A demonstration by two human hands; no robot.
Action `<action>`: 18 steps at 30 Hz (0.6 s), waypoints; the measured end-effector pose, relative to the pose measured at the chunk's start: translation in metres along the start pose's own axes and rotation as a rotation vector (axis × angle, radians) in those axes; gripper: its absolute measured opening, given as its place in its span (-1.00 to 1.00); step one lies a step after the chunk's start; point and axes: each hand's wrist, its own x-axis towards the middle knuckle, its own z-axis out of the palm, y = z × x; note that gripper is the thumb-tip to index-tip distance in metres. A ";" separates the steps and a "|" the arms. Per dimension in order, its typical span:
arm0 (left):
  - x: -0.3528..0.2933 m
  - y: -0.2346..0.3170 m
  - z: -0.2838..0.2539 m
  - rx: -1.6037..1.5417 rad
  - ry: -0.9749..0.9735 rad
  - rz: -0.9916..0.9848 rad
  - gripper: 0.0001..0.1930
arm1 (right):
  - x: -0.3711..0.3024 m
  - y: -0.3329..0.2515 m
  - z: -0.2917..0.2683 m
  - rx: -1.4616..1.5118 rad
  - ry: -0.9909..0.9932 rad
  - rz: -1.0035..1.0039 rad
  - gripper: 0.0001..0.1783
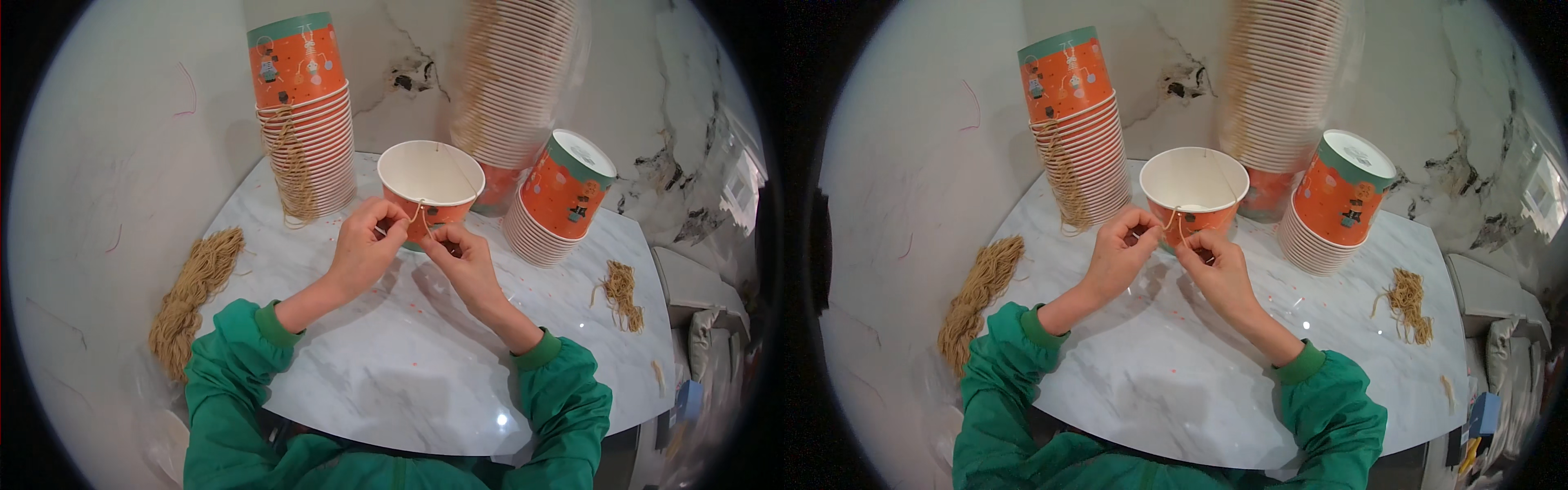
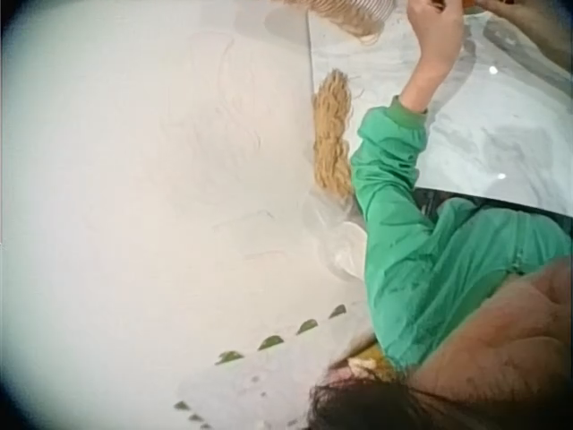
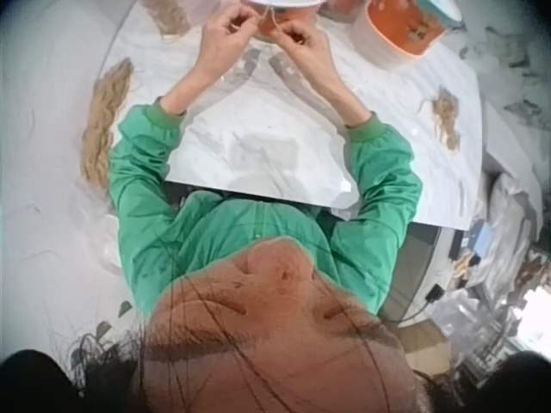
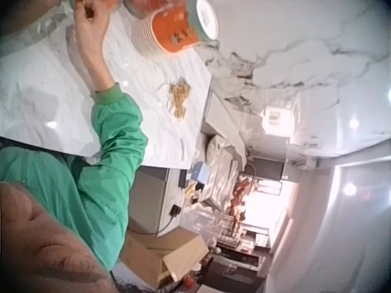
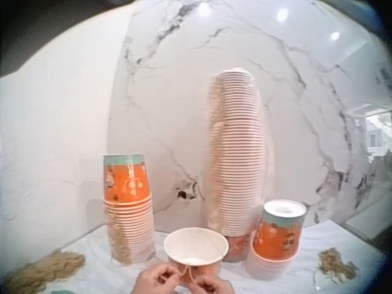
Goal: The recorder is assembling decorative paper buckets by threading string handles through pre-cut holes and securing them with knots.
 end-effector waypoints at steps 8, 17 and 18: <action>-0.013 -0.011 0.005 -0.237 -0.133 -0.253 -0.91 | 0.008 0.006 0.013 0.052 0.078 -0.015 -0.80; -0.006 -0.009 0.006 -0.233 -0.064 -0.253 -0.90 | 0.015 0.013 0.008 0.070 0.061 -0.061 -0.87; -0.003 -0.004 0.006 -0.232 -0.057 -0.260 -0.90 | 0.015 0.012 0.006 0.071 0.053 -0.056 -0.87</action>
